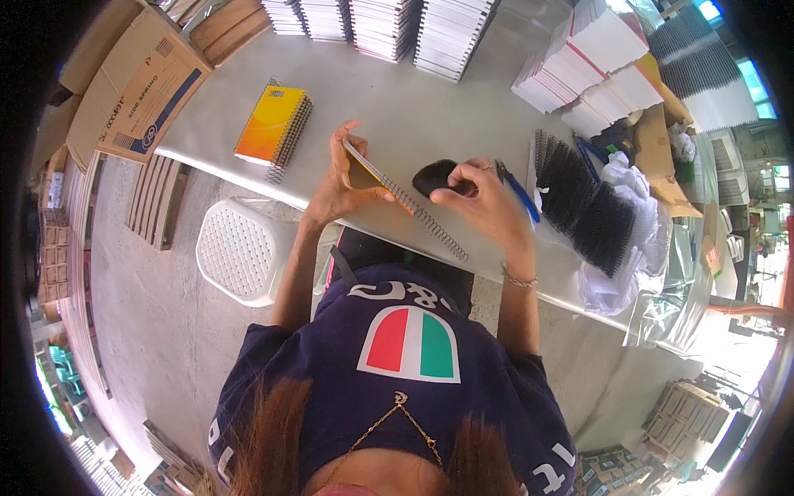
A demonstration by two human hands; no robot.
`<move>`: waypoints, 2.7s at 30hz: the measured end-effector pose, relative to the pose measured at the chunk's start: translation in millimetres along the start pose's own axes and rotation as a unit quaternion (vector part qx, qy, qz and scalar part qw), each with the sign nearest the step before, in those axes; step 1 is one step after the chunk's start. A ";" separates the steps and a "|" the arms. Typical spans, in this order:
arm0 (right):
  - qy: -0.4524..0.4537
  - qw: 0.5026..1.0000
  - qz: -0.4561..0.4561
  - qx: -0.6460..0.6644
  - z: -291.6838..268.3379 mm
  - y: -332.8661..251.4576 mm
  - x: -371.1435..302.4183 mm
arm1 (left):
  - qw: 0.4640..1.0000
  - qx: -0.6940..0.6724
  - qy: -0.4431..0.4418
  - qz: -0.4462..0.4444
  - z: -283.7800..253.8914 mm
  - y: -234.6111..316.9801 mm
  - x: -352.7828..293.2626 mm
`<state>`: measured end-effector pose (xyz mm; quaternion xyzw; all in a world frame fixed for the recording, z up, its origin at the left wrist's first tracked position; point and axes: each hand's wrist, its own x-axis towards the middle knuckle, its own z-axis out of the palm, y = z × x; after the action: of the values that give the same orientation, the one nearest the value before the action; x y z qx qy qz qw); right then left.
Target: The person assembles spiral-bound notebooks by inserting metal coils into pre-punched holes. They use pliers to secure the ends of the coils and a black plastic tool to press the coils into place. The person handles multiple notebooks, stacking completed units on the table.
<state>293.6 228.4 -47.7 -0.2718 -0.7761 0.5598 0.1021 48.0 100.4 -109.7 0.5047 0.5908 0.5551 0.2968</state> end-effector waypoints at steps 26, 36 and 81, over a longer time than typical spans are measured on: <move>-0.024 0.959 0.023 -0.281 -1.2 -10.2 31.6 | 0.995 -0.064 -0.082 0.007 -2.3 -4.1 -7.8; -0.128 0.985 -0.021 0.113 -2.7 -24.9 23.7 | 0.965 -0.228 -0.127 -0.032 -7.7 -0.6 -3.4; 0.424 0.853 -0.003 -0.305 22.7 58.0 -38.0 | 0.996 -0.061 0.061 0.006 25.8 -2.3 -26.4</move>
<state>332.5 202.6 -103.8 -0.4979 -0.7902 0.1258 0.3345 79.2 85.4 -122.7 0.4539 0.5701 0.6217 0.2872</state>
